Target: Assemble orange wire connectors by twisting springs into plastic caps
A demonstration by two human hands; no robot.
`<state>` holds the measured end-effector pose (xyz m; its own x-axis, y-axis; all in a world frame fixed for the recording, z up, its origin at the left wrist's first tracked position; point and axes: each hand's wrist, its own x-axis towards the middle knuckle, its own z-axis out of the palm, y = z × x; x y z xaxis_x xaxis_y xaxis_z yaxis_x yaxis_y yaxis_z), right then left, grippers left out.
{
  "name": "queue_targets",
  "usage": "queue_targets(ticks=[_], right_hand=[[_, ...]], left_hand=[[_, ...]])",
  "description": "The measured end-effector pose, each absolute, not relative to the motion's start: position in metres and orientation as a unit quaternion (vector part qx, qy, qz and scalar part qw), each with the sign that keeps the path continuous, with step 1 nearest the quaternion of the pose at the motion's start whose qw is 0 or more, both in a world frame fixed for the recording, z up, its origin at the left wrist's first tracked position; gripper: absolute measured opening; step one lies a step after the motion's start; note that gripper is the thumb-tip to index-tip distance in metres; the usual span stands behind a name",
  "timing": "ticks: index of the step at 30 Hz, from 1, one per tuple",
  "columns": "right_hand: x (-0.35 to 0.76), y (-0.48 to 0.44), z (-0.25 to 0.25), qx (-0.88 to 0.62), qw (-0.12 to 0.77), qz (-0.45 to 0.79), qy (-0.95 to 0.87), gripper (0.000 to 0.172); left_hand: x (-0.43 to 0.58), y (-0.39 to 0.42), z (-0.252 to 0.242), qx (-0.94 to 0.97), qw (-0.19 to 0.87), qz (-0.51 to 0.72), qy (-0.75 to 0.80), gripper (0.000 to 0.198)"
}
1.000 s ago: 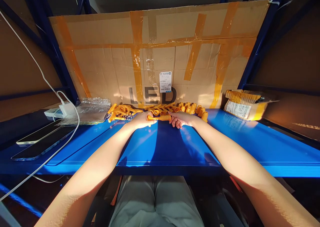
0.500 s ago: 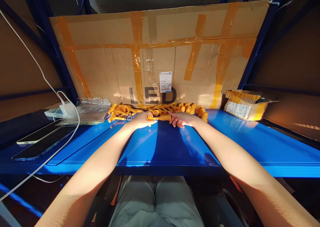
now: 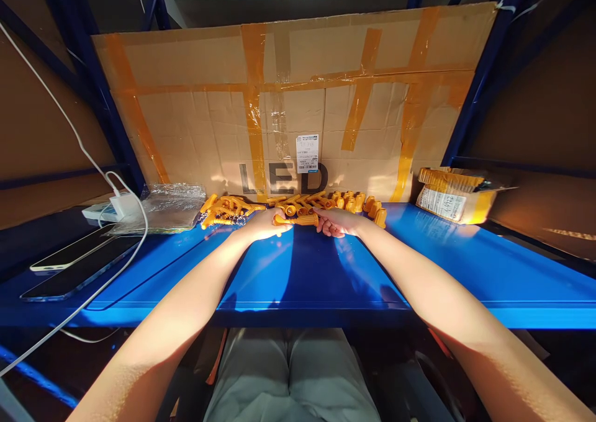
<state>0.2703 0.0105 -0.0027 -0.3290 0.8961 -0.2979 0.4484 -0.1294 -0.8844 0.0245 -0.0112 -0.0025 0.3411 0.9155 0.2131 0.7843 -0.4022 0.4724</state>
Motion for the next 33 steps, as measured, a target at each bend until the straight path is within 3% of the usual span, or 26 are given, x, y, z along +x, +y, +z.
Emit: queue_targets(ticks=[6,13,20,33], right_hand=[[0.2752,0.0116,0.0016,-0.516,0.215,0.557,-0.615,0.066],[0.2775,0.0056,0.0017,-0.423,0.289,0.602,-0.613,0.010],[0.2749,0.0125,-0.0047,-0.416,0.308,0.618,-0.591,0.005],[0.2690,0.0065,0.0011,-0.434,0.336,0.640,-0.538,0.015]], left_hand=[[0.0234,-0.0109,-0.0027,0.802,0.141,0.236,0.530,0.039],[0.0219,-0.0111,-0.0029,0.803,0.138,0.233,0.531,0.042],[0.0227,-0.0105,-0.0026,0.802,0.138,0.231,0.534,0.041],[0.0231,-0.0099,-0.0030,0.802,0.146,0.217,0.537,0.040]])
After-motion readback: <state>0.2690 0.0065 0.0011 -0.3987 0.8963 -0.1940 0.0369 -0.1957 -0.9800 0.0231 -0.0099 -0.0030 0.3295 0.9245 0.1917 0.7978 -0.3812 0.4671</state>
